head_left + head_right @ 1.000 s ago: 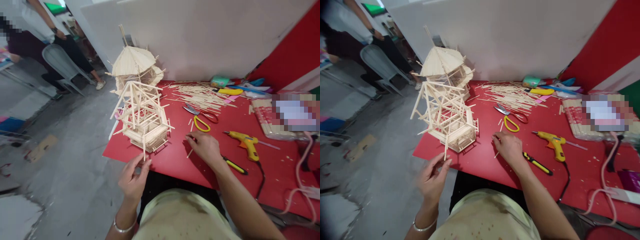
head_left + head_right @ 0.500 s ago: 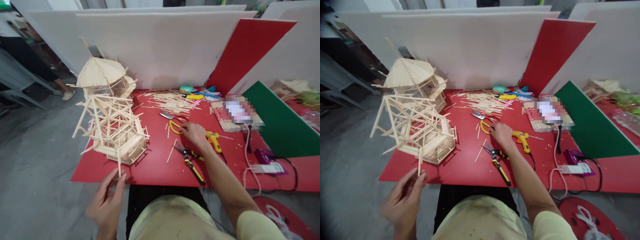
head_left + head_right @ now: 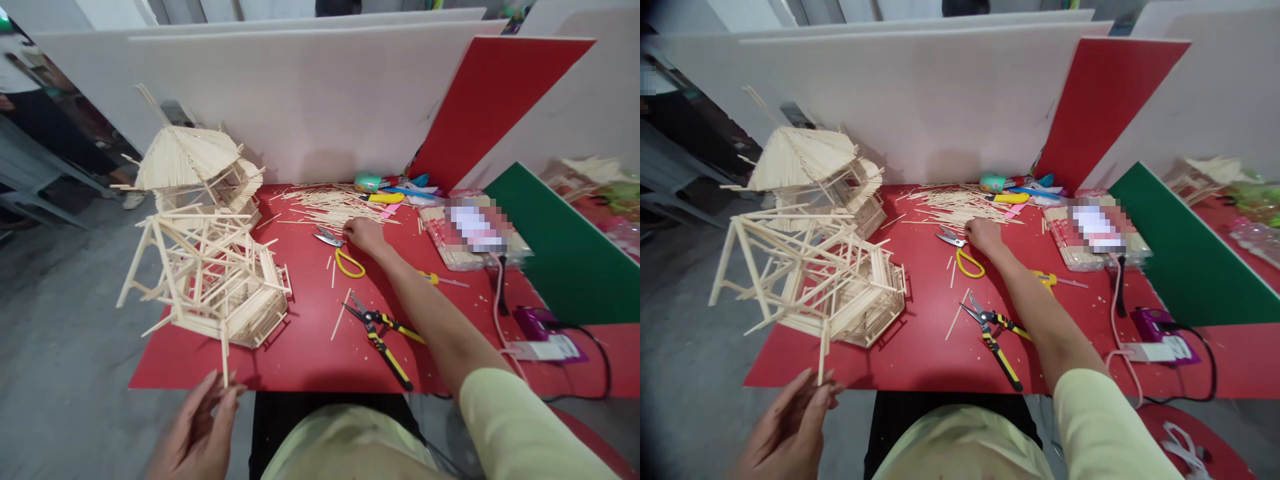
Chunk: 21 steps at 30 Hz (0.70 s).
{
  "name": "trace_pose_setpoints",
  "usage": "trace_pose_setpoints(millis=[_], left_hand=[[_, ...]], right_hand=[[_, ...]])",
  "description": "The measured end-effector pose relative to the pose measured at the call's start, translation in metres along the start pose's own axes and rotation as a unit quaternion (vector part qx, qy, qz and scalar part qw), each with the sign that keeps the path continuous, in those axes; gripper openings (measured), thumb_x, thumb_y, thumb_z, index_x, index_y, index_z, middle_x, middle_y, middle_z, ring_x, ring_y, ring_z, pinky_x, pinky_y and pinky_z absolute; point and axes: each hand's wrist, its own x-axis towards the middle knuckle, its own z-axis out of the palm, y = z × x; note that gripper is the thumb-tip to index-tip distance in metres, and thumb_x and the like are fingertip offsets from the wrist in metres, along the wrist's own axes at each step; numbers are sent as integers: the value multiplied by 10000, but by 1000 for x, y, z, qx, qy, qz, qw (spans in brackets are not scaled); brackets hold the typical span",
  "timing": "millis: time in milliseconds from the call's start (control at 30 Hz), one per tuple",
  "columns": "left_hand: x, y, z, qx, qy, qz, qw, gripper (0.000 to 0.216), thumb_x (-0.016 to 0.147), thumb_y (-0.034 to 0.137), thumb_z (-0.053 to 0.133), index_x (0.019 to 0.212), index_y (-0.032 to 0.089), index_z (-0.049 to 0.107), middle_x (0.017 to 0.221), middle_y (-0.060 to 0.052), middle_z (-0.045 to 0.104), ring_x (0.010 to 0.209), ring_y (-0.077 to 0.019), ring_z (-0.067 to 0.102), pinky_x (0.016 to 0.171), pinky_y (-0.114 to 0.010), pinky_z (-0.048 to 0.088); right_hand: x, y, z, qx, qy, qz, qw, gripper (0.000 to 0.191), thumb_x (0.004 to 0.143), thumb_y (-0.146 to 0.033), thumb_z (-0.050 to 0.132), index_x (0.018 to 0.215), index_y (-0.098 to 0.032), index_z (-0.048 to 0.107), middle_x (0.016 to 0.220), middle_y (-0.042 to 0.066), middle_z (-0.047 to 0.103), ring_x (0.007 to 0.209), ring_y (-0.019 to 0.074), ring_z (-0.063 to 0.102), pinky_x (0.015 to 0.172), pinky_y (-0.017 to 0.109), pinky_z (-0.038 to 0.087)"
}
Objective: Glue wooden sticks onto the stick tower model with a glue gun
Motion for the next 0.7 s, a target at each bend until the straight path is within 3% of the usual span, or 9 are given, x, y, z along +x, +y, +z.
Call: trace_pose_setpoints(millis=[100,200,300,367,400,467,600,700], left_hand=[[5,-15,-13,-60,-27,-38,997,442,745,529,750,1098,265,722,878,-53,775,665,-252,723,529,-368,594],[11,-36,-22,-106,-28,-92,990,482,759,700,627,943,266,732,751,-55,761,561,-253,679,441,-362,530],[5,-49,-19,-99,10,-139,985,456,783,670,625,762,219,687,562,-19,674,450,-185,588,399,-291,470],[-8,-50,-9,-64,28,-169,983,365,801,571,676,764,209,688,561,3,655,463,-164,583,407,-257,453],[-15,-48,-1,-35,0,-182,983,353,793,552,698,742,203,691,559,4,647,449,-157,571,393,-248,438],[-27,-43,16,33,-123,-191,973,348,809,539,699,754,197,720,555,5,629,441,-134,539,412,-231,433],[-33,-35,65,12,-371,-75,925,311,904,442,623,745,195,726,576,-5,607,481,-119,556,485,-215,454],[-24,-33,107,-1,-416,-12,909,245,940,351,585,804,198,719,647,-9,630,548,-107,580,534,-198,456]], right_hand=[[16,-5,3,1,-4,-15,1000,318,926,-315,501,1089,-237,763,1157,103,727,1047,223,618,829,271,417],[28,-11,5,2,-6,-32,999,324,926,-325,503,1105,-228,755,1169,107,723,1052,220,609,842,271,409],[40,-18,5,4,-8,-54,999,324,926,-341,503,1105,-237,752,1167,93,727,1043,215,611,836,271,408],[49,-21,4,5,-10,-67,998,320,924,-343,504,1105,-254,752,1163,74,733,1038,210,616,826,267,410],[54,-23,3,4,-12,-72,997,321,923,-347,504,1112,-263,750,1167,66,734,1041,208,617,825,264,411],[65,-23,1,2,-15,-78,997,327,926,-358,503,1128,-273,746,1182,58,732,1054,208,617,829,264,415],[82,-13,-4,-11,-22,-72,997,338,922,-365,515,1146,-257,744,1194,73,730,1057,215,620,860,277,422],[86,6,-9,-21,-38,-70,997,312,895,-369,567,1116,-258,759,1163,68,743,1039,216,628,848,273,424]])
